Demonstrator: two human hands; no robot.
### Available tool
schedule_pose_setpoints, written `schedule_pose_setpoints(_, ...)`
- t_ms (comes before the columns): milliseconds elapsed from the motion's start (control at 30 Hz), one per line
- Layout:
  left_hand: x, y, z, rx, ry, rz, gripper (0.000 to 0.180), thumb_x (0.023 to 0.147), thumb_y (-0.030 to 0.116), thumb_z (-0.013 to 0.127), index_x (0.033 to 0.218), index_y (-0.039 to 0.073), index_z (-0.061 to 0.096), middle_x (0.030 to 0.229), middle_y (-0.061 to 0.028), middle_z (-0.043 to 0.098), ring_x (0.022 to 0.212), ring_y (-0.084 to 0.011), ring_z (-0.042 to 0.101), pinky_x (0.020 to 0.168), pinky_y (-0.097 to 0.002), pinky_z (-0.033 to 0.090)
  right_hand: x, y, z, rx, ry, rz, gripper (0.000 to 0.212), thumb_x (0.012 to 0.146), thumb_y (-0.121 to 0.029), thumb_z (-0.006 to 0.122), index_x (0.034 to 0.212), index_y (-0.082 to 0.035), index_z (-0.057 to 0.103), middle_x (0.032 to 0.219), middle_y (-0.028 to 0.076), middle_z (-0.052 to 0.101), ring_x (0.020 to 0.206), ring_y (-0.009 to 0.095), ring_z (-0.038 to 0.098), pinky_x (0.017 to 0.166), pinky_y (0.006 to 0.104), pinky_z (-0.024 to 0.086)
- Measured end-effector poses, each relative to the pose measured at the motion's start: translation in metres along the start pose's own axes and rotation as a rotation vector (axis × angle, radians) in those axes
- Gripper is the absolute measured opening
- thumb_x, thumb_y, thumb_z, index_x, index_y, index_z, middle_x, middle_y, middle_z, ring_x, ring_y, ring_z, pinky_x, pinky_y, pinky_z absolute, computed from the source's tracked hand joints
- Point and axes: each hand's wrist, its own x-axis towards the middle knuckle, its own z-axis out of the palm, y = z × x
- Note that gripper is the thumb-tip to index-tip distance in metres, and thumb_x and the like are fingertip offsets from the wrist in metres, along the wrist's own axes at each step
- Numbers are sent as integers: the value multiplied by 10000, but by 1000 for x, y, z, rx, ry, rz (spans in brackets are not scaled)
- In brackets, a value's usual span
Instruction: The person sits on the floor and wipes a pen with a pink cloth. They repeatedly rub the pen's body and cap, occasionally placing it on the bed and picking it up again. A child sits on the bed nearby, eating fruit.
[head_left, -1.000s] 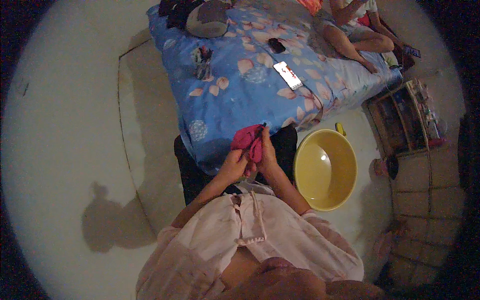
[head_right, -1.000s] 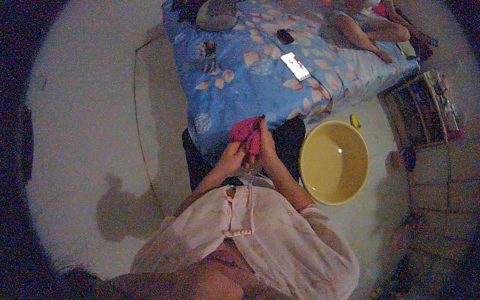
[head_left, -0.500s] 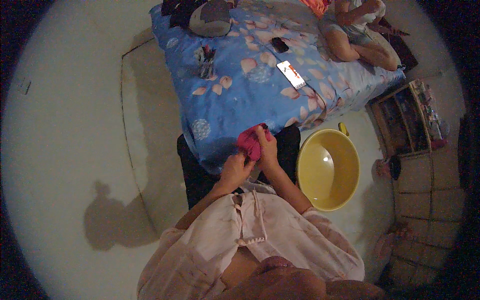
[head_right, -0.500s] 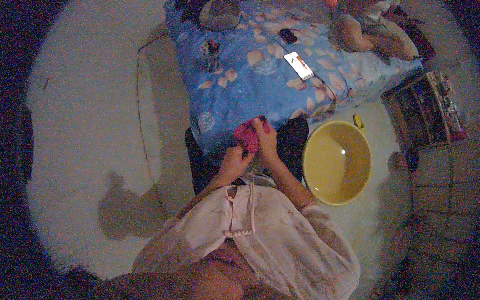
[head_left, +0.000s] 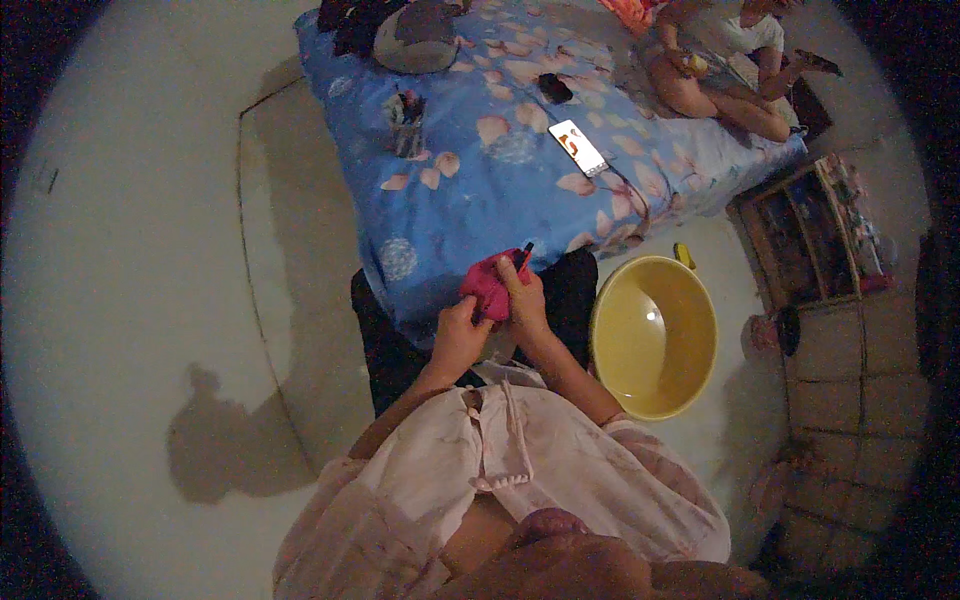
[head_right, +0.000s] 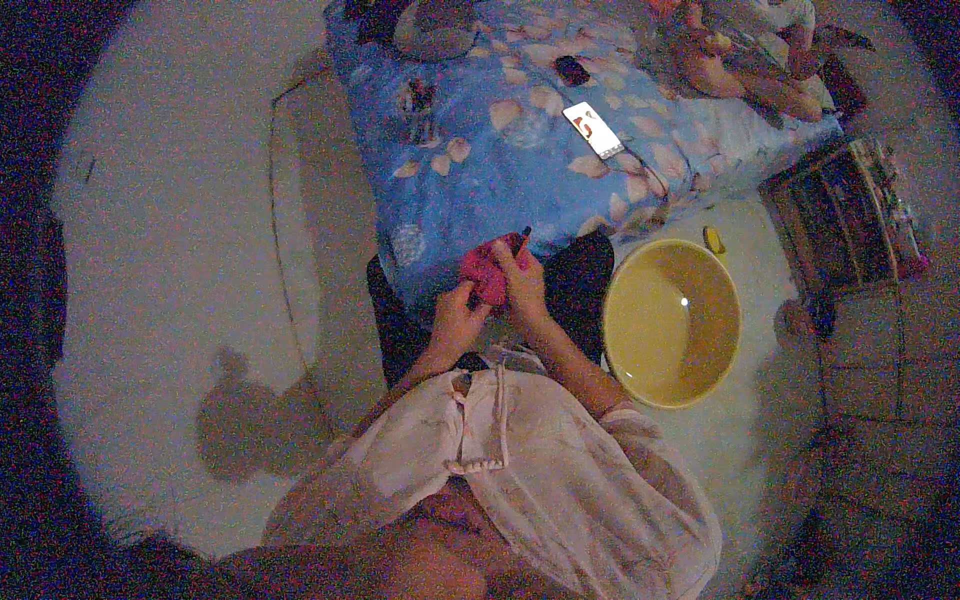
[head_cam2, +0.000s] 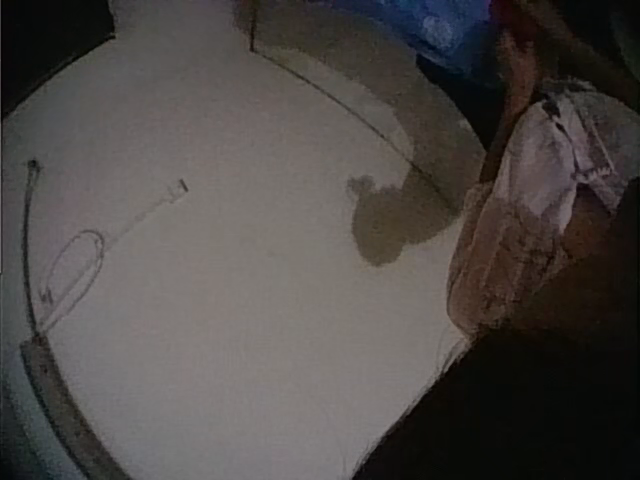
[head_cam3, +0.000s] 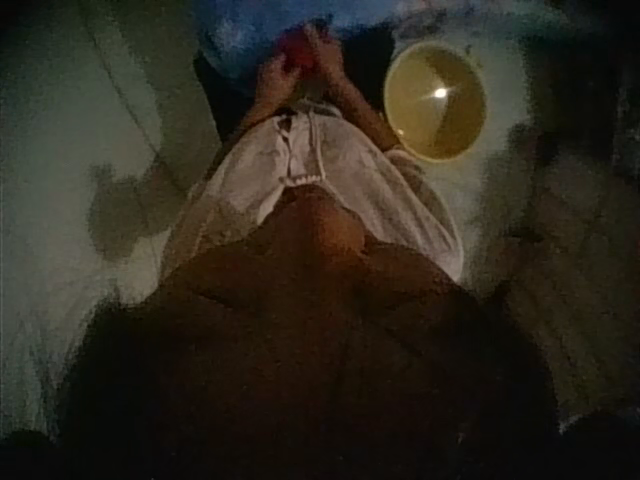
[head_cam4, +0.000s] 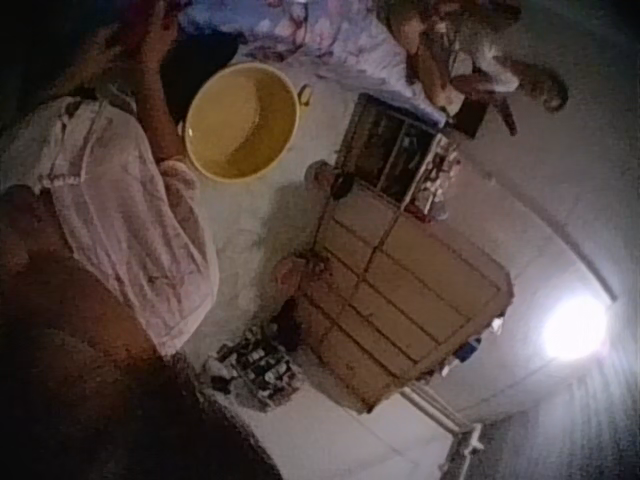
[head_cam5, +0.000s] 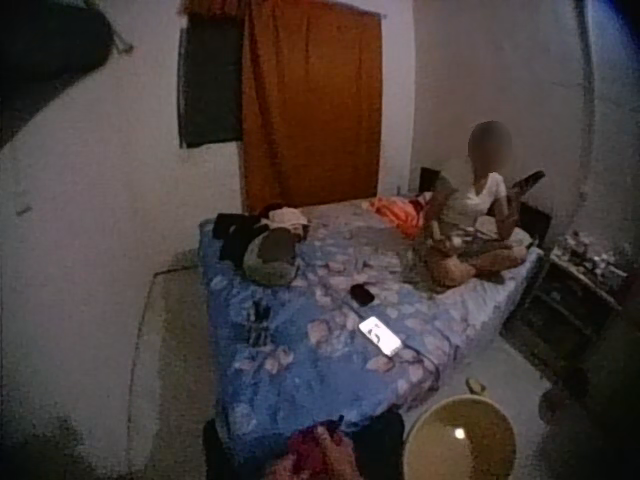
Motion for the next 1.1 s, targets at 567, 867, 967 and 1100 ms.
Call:
schedule_pose_setpoints(567, 2, 6, -3, 250, 14, 43, 219, 782, 180, 661, 901, 47, 534, 740, -190, 623, 675, -393, 603, 575, -461, 476, 5, 24, -12, -145, 49, 3, 330, 852, -354, 645, 981, -52, 606, 901, 46, 632, 761, 142, 589, 686, 274, 480)
schedule_pose_setpoints(867, 3, 16, -4, -825, -513, -518, 199, 940, 185, 485, 947, 31, 611, 770, -55, 647, 649, -126, 596, 601, -284, 493, 22, 8, -26, 85, -29, 42, 330, 866, -348, 622, 1026, -62, 585, 861, 55, 647, 692, 134, 606, 599, 268, 490)
schedule_pose_setpoints(967, 4, 3, -2, -1108, -412, -571, 216, 943, 218, 484, 923, 46, 614, 733, -50, 626, 617, -143, 582, 582, -277, 484, -1, -6, -17, 0, -146, 210, 337, 858, -347, 634, 1038, -65, 584, 859, 47, 647, 697, 136, 609, 611, 274, 496)
schedule_pose_setpoints(1100, 5, 4, -7, -1072, -537, -576, 247, 952, 248, 475, 948, 34, 598, 743, -54, 615, 611, -152, 578, 567, -276, 480, 23, 0, -32, 157, -30, 32, 328, 854, -327, 645, 1042, -65, 587, 864, 34, 649, 719, 140, 611, 643, 278, 497)
